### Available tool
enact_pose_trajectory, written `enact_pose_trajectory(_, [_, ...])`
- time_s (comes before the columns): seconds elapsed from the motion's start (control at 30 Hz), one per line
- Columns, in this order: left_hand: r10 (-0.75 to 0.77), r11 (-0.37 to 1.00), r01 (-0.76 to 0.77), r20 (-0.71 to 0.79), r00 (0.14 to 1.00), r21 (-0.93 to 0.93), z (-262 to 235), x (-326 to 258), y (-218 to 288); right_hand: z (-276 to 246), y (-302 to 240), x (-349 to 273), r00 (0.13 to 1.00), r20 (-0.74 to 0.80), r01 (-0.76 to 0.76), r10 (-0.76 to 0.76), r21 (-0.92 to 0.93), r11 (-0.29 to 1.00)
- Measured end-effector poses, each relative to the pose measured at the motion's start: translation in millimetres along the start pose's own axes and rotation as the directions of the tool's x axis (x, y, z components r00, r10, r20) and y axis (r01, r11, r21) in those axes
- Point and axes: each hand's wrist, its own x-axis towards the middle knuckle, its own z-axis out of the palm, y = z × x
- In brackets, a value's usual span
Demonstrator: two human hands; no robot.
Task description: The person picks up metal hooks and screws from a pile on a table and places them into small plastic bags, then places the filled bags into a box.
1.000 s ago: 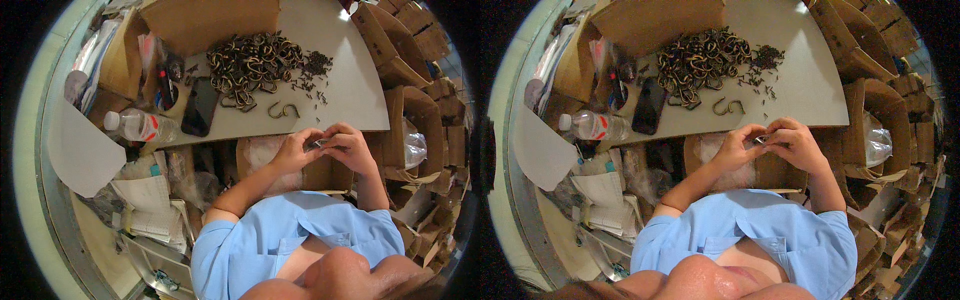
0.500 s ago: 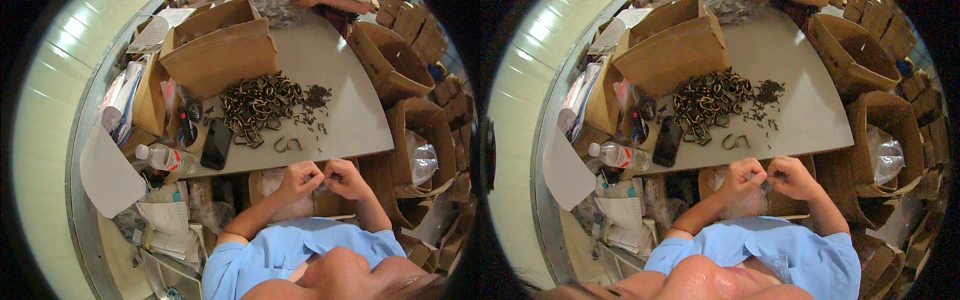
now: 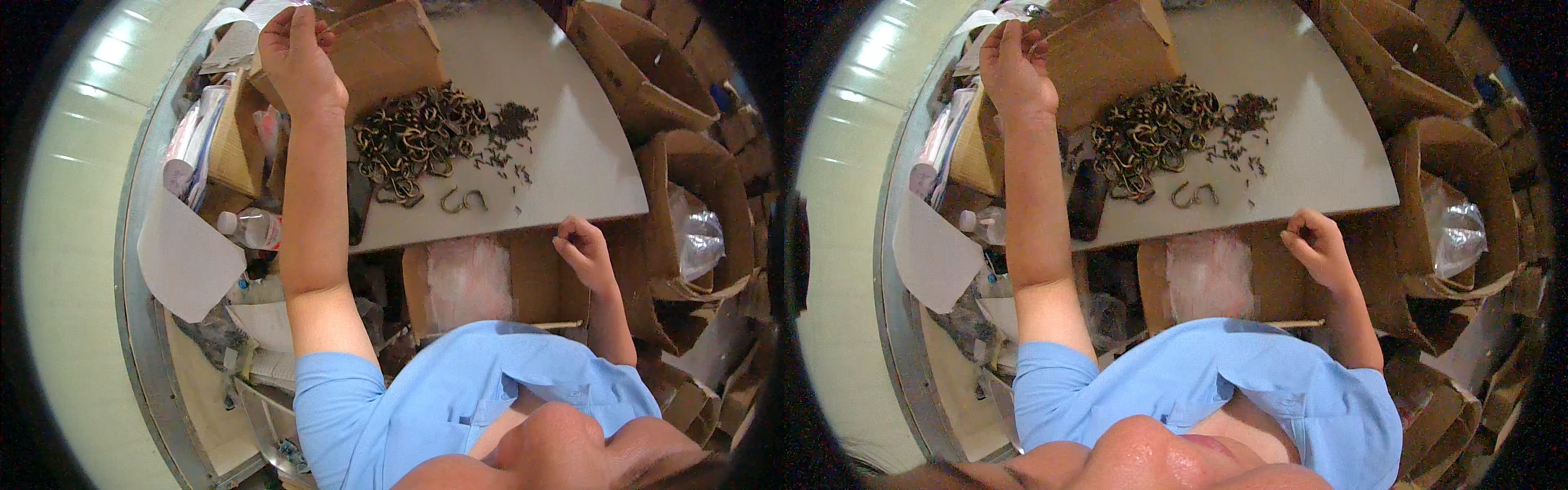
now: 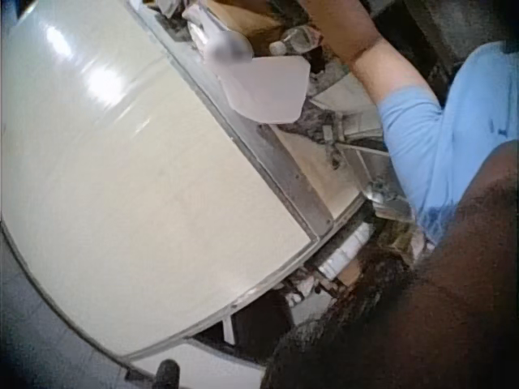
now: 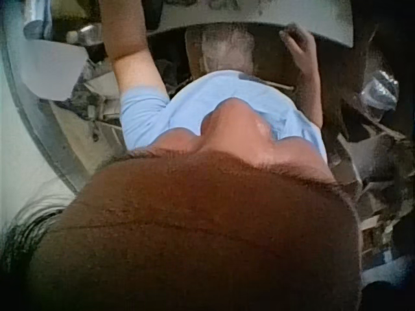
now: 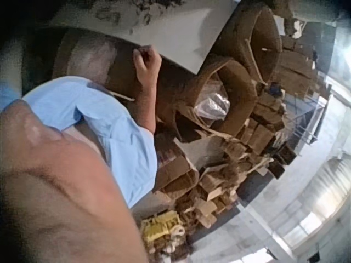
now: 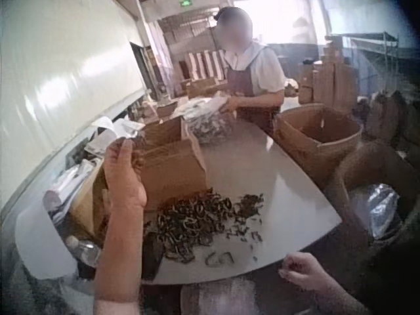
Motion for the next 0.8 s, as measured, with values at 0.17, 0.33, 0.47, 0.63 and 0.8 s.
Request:
enact_pose_trajectory(0.17, [-0.463, 0.884, 0.308, 0.758, 0.459, 0.353, 1.5, -133.3, -12.6, -3.0, 12.4, -5.9, 0.999, -0.019, -0.032, 0.03, -0.118, 0.993])
enact_pose_trajectory(0.33, [-0.648, 0.76, -0.31, 0.622, -0.441, 0.572, -40.9, -276.0, -62.4, -7.1, 21.0, -8.0, 0.999, 0.004, -0.046, 0.048, -0.218, 0.975])
enact_pose_trajectory(0.47, [-0.74, 0.502, -0.761, 0.659, -0.134, 0.41, -90.0, -330.8, -105.5, -2.8, 24.3, -9.7, 0.99, 0.064, -0.1, 0.122, -0.282, 0.954])
enact_pose_trajectory(0.63, [-0.782, 0.583, -0.692, 0.524, -0.338, 0.424, -94.3, -321.0, -119.4, 8.1, 25.2, -10.8, 0.974, 0.143, -0.115, 0.174, -0.349, 0.93])
enact_pose_trajectory(0.8, [-0.665, 0.737, -0.313, 0.726, -0.177, 0.599, -99.2, -291.6, -102.4, 19.9, 40.1, -14.0, 0.929, 0.3, -0.063, 0.215, -0.445, 0.893])
